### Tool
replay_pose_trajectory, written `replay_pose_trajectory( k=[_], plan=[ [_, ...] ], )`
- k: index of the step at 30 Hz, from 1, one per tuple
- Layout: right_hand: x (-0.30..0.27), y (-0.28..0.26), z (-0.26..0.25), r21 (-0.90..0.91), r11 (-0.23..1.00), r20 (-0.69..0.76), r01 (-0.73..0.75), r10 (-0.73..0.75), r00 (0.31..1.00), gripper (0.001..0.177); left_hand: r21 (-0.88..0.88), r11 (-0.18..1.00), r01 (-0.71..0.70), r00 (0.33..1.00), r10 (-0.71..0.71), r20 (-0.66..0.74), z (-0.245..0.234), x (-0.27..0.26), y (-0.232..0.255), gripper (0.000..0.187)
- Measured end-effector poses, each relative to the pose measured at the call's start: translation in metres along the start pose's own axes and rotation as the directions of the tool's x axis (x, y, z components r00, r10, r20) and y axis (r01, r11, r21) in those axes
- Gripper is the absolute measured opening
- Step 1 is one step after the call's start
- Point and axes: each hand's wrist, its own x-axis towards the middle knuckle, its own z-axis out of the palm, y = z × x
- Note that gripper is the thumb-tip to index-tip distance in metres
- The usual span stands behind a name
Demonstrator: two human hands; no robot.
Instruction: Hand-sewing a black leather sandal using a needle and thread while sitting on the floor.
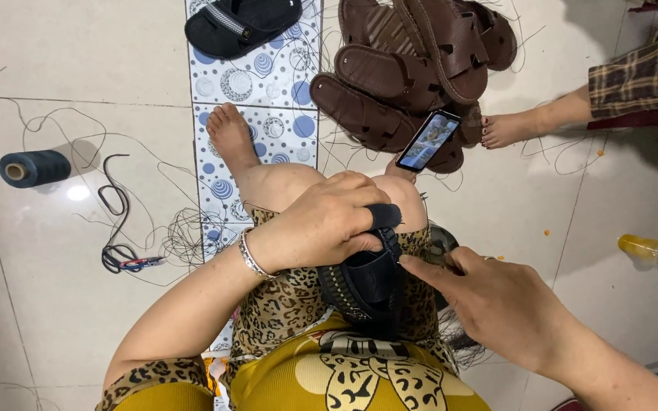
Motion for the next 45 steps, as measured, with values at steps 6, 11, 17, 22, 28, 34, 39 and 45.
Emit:
replay_pose_trajectory(
  k=[6,11,17,22,28,34,39,45],
  plan=[
    [0.003,-0.017,-0.008,-0.162,0.985,-0.095,0.056,-0.072,0.993,0.075,-0.026,1.0,-0.002,0.997,0.0,-0.075,0.009,0.004,-0.005,0.019],
    [0.024,-0.032,-0.01,0.037,0.994,-0.327,0.106,-0.088,0.941,0.029,-0.049,0.999,0.012,0.994,-0.017,-0.106,0.015,0.001,-0.012,0.02],
    [0.021,-0.023,0.006,0.237,0.944,-0.447,0.229,-0.104,0.889,0.021,-0.053,0.997,0.05,0.986,-0.058,-0.157,0.022,-0.021,0.004,0.023],
    [0.013,-0.023,0.017,0.181,0.971,-0.524,0.154,-0.037,0.851,0.016,0.228,0.973,0.044,0.991,-0.013,-0.136,0.002,-0.039,0.02,0.015],
    [0.013,-0.028,0.021,-0.037,0.994,-0.522,0.101,-0.105,0.846,0.018,-0.464,0.88,0.099,0.994,-0.111,0.001,-0.005,-0.031,0.022,0.014],
    [0.017,-0.021,0.031,0.167,0.983,-0.487,0.078,0.014,0.873,0.022,-0.962,0.177,0.21,0.963,-0.208,0.172,0.013,-0.034,0.011,0.01],
    [0.02,-0.026,0.036,0.172,0.984,-0.552,0.055,0.05,0.833,0.036,-0.295,0.909,0.293,0.954,-0.299,0.027,0.012,-0.024,0.018,0.007],
    [-0.014,0.011,-0.007,0.09,0.995,-0.084,-0.05,0.058,0.995,0.08,-0.334,0.834,0.439,0.885,-0.338,0.321,0.005,-0.018,0.019,0.017]
  ],
)
